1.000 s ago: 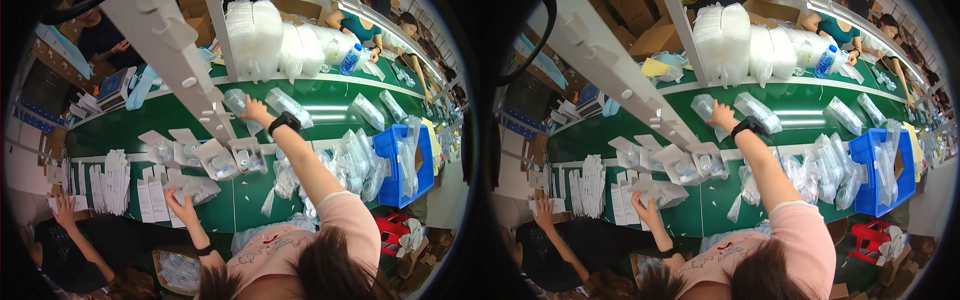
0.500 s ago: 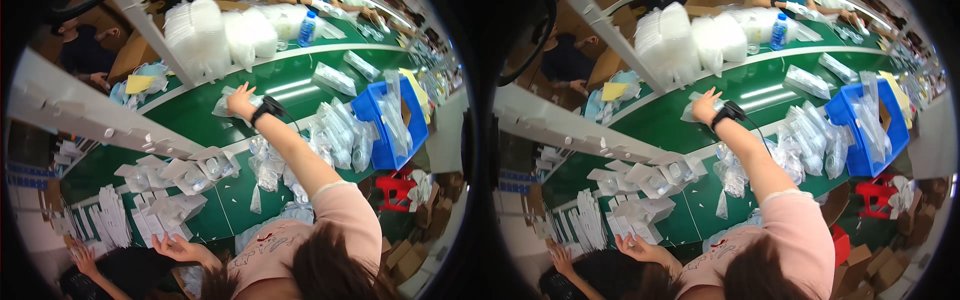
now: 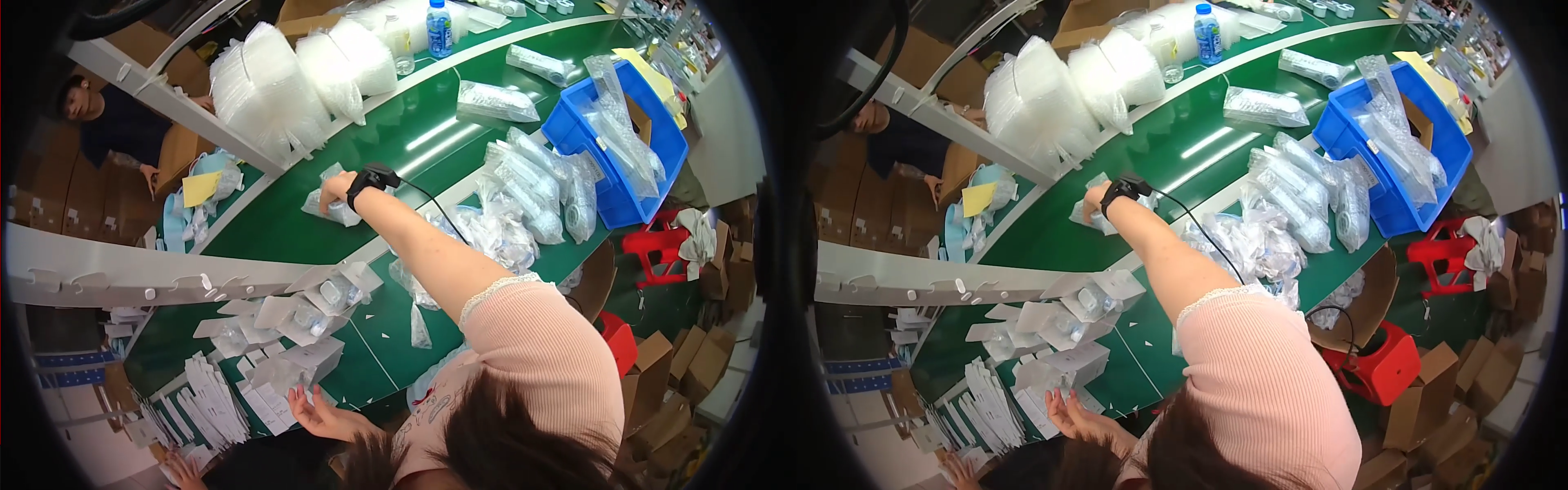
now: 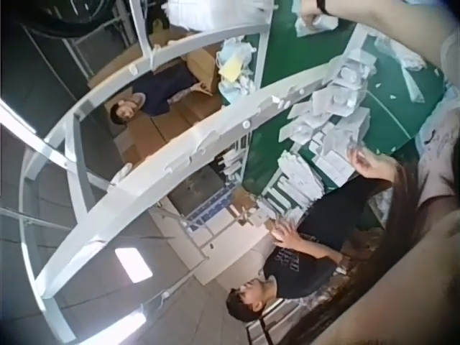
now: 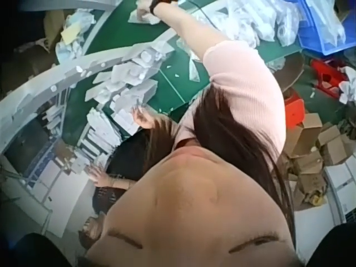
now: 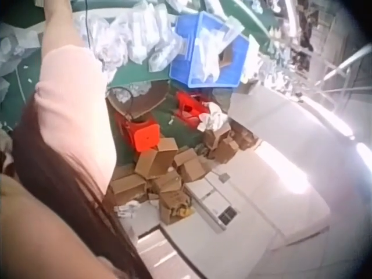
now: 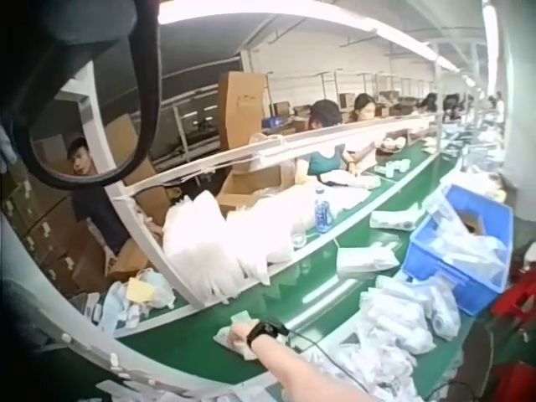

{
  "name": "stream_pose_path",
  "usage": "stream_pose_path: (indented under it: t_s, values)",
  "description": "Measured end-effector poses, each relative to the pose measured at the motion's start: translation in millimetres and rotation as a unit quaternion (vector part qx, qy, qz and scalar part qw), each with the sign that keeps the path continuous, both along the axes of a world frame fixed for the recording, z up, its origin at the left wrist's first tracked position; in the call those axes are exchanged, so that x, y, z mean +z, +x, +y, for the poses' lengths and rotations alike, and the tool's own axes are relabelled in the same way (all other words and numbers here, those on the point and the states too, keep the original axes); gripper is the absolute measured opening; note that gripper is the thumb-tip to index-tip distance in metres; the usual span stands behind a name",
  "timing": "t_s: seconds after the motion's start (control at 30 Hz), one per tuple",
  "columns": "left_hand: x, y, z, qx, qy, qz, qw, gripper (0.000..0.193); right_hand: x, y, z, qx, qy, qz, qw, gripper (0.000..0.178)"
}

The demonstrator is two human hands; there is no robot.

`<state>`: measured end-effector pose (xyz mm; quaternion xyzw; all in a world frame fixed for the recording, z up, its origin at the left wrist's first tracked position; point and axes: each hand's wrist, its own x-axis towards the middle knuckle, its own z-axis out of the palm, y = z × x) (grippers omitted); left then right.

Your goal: The person packs items by hand, placing a small plastic bag into a white box and then a larger bubble-wrapped item into a larger white box. They repeat this process multiple times, setting the completed boxes aside on the green table.

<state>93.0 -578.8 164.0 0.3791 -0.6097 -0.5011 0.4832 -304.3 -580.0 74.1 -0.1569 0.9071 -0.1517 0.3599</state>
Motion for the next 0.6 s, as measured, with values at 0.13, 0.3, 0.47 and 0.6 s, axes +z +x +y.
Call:
stream_pose_path:
  t_s: [0.13, 0.3, 0.47, 0.6]
  values:
    - [-0.8, 1.9, 4.5, -0.013, 0.012, -0.017, 1.000, 0.014, -23.8, 2.7, 18.5, -0.139, -0.051, 0.084, 0.985, 0.062]
    - [-1.6, -1.6, 10.1, -0.063, 0.025, -0.021, 0.997, 0.013, -17.3, -1.6, 68.9, -0.165, -0.387, -0.147, 0.895, 0.047]
    - [5.4, -15.4, 16.0, -0.102, 0.026, -0.023, 0.994, 0.013, 89.0, 51.7, 197.6, -0.165, -0.546, -0.151, 0.807, 0.032]
    - [-3.8, -24.3, 18.2, -0.167, 0.044, -0.022, 0.985, 0.013, 95.7, 64.3, 324.5, -0.169, -0.377, 0.196, 0.889, 0.044]
